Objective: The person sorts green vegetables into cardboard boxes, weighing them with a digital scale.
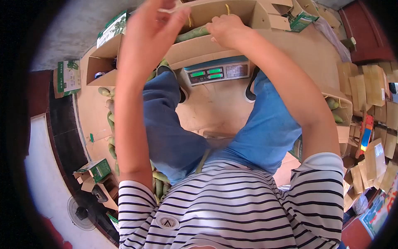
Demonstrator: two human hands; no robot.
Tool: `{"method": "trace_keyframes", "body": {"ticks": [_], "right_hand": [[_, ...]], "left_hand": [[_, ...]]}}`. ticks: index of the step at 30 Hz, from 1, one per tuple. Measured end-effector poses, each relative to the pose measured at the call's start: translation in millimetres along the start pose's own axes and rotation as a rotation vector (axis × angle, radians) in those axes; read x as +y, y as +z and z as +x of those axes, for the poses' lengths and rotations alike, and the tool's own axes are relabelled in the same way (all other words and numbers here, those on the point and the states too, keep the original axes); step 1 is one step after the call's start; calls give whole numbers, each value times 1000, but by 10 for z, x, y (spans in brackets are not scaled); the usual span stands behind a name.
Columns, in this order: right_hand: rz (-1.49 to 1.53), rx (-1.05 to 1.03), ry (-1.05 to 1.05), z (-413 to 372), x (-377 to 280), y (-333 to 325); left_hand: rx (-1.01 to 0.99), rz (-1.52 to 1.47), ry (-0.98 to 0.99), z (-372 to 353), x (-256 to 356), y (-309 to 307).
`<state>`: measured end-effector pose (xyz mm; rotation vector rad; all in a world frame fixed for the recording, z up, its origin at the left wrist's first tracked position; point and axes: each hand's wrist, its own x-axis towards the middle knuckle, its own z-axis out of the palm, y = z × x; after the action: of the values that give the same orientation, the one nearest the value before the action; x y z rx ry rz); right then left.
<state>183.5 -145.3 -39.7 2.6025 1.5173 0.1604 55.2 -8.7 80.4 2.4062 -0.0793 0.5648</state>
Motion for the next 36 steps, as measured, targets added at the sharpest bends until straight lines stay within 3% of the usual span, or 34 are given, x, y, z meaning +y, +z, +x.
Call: {"method": "trace_keyframes", "body": {"ticks": [4, 7, 13, 17, 29, 36], "right_hand": [[114, -270, 99, -127, 18, -182], [163, -282, 72, -208, -81, -291], [181, -252, 23, -219, -254, -340], [189, -302, -2, -192, -289, -363], [185, -192, -81, -201, -335, -288], [197, -267, -53, -160, -379, -304]], "left_hand": [[-366, 645, -154, -194, -601, 336], [-310, 502, -51, -281, -692, 303], [-520, 577, -142, -259, -645, 273], [-520, 543, -77, -260, -687, 315], [-565, 574, -73, -260, -745, 342], [-579, 583, -67, -253, -731, 370]]}}
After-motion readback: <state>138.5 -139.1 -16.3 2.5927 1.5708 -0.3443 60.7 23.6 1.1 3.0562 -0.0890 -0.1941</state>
